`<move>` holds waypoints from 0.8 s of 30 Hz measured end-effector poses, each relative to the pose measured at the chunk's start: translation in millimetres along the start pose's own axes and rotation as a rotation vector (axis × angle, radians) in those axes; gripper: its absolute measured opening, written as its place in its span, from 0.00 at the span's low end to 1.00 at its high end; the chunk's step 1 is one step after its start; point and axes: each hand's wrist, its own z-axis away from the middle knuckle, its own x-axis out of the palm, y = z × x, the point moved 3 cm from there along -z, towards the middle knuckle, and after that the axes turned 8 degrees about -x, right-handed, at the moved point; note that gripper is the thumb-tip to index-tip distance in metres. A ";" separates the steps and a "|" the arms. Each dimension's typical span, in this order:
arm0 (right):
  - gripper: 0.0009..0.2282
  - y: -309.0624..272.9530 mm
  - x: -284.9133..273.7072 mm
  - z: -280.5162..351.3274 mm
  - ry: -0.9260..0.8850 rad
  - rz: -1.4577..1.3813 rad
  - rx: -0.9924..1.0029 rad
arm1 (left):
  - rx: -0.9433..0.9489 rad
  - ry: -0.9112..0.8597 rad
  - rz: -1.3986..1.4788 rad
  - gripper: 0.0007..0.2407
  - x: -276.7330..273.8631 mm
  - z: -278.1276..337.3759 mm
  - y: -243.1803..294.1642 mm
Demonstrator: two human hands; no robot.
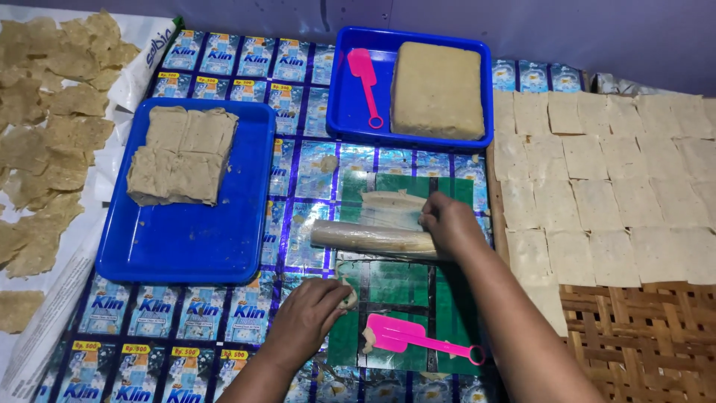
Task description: Rolling and cutting dough to create thin sheets for crackers.
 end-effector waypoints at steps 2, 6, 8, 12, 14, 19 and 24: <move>0.04 10.2 10.0 -4.2 0.052 0.026 -0.060 | 0.012 0.004 -0.026 0.13 -0.3 -2.9 1.0; 0.09 -6.1 -5.4 3.1 0.110 -0.017 -0.089 | 0.049 0.055 -0.039 0.11 -4.9 -4.4 5.3; 0.13 -12.0 -15.7 20.2 -0.017 0.106 -0.170 | 0.027 0.078 -0.052 0.10 1.8 -1.7 0.3; 0.23 -19.6 -5.2 55.3 -0.036 0.467 -0.445 | 0.036 0.192 -0.007 0.07 -6.1 -14.2 17.2; 0.24 -18.4 -13.7 59.5 0.025 0.417 -0.368 | 0.030 0.212 0.031 0.06 -3.2 -36.1 27.5; 0.25 28.5 -29.2 52.9 0.151 0.111 -0.031 | 0.034 0.214 0.098 0.07 34.2 -104.2 25.0; 0.26 43.4 -47.9 57.1 0.398 0.114 -0.028 | 0.140 0.084 -0.006 0.06 76.7 -180.1 39.4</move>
